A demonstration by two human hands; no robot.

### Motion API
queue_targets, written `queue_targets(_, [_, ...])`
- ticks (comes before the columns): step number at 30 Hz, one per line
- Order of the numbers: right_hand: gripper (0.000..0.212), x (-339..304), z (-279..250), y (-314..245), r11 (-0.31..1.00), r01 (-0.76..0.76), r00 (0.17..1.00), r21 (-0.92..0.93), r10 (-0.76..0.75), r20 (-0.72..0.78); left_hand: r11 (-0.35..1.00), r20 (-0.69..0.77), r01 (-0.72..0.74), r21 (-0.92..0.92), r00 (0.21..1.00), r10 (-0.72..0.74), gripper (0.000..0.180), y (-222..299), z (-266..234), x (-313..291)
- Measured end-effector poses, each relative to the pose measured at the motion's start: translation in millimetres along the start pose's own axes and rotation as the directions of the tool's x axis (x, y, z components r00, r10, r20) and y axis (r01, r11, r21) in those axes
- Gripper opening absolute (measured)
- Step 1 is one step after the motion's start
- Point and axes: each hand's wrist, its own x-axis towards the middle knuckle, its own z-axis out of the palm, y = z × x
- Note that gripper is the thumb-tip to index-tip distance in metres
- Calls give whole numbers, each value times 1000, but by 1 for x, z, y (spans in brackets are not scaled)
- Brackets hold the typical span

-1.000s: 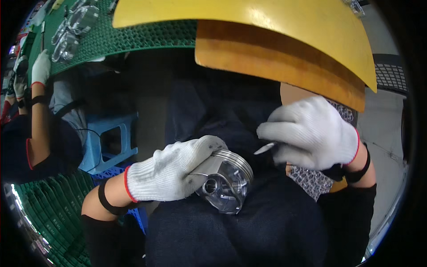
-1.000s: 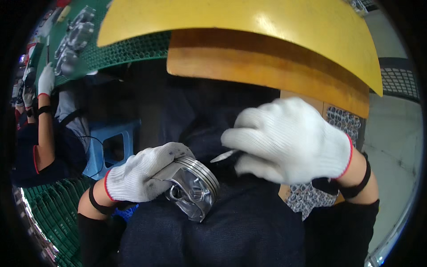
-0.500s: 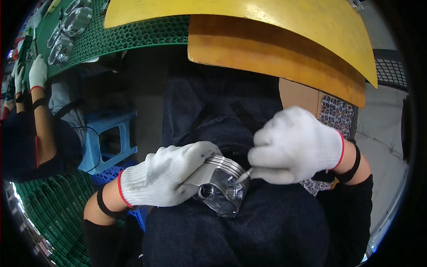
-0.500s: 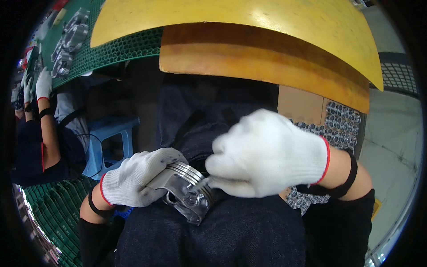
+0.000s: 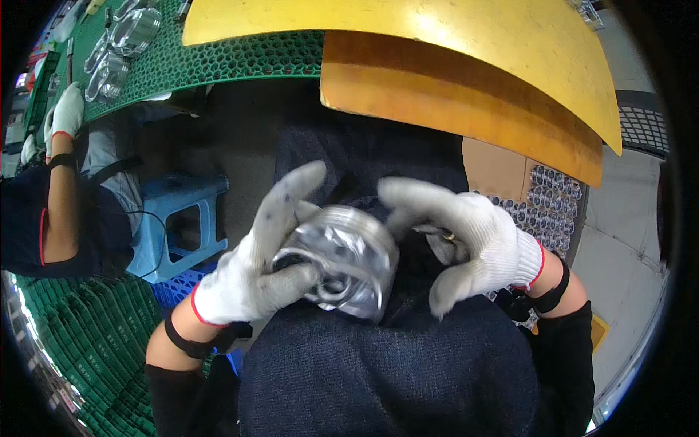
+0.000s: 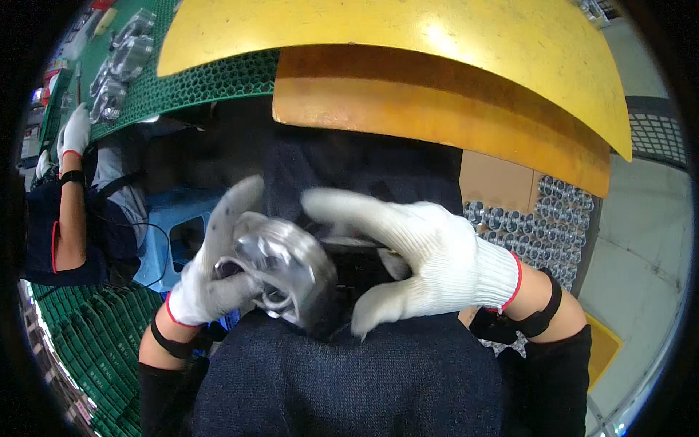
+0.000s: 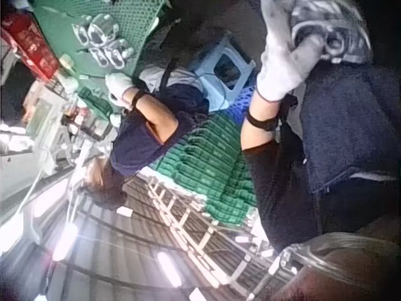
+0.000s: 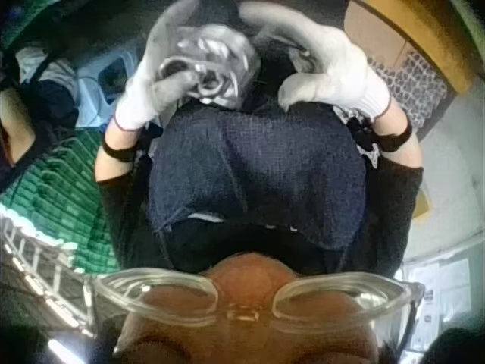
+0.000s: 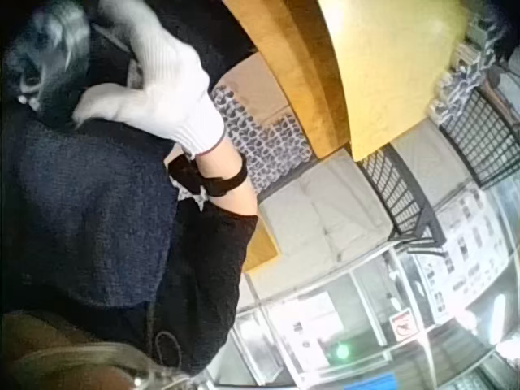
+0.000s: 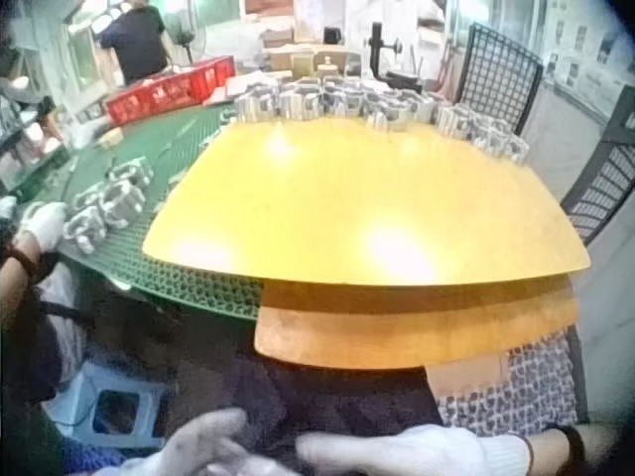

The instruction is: Manually installing or adjusting piston rings on a metal engine piston at an assembly station.

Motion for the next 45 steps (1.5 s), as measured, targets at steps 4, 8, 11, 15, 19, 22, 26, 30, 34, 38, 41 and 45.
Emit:
queue_targets(4, [97,41,0,-38,926,-94,993,-366,111,26,751,126,-73,657,992,-13,63,51,4,33])
queue_targets(8, [60,36,-17,-39,927,135,991,-350,-120,63,812,164,-248,529,968,189,46,32,11,36])
queue_targets(11, [17,15,-44,-38,956,71,997,-286,-58,54,913,245,-126,389,969,29,49,34,3,19])
queue_targets(15, [17,20,-40,-35,775,215,955,-594,-41,292,912,348,-29,409,929,-127,48,30,11,18])
queue_targets(19, [23,36,-25,-32,748,261,933,-610,-34,358,865,409,-110,490,905,-117,52,33,12,22])
queue_targets(22, [25,30,-21,-27,768,276,932,-578,-67,356,867,404,-101,489,906,-122,53,32,10,17])
queue_targets(26, [29,7,-21,-36,707,300,922,-640,-42,386,883,380,-58,467,914,-141,56,23,9,8])
queue_targets(30, [28,-11,-13,-32,757,237,898,-609,68,434,891,367,-30,452,917,-155,58,16,8,2])
queue_targets(34, [28,-17,-5,-17,863,196,907,-465,20,420,879,372,-33,475,913,-167,57,17,8,4])
queue_targets(38, [20,-14,-4,-11,922,185,934,-339,-58,353,933,318,-54,355,946,-66,56,11,5,2])
queue_targets(41, [9,-5,-19,-17,966,123,978,-225,-80,191,962,97,-40,269,995,14,55,8,-6,-8])
queue_targets(45, [8,-15,-24,-21,953,35,999,-302,-25,39,988,-574,-146,48,806,147,48,2,-72,0])
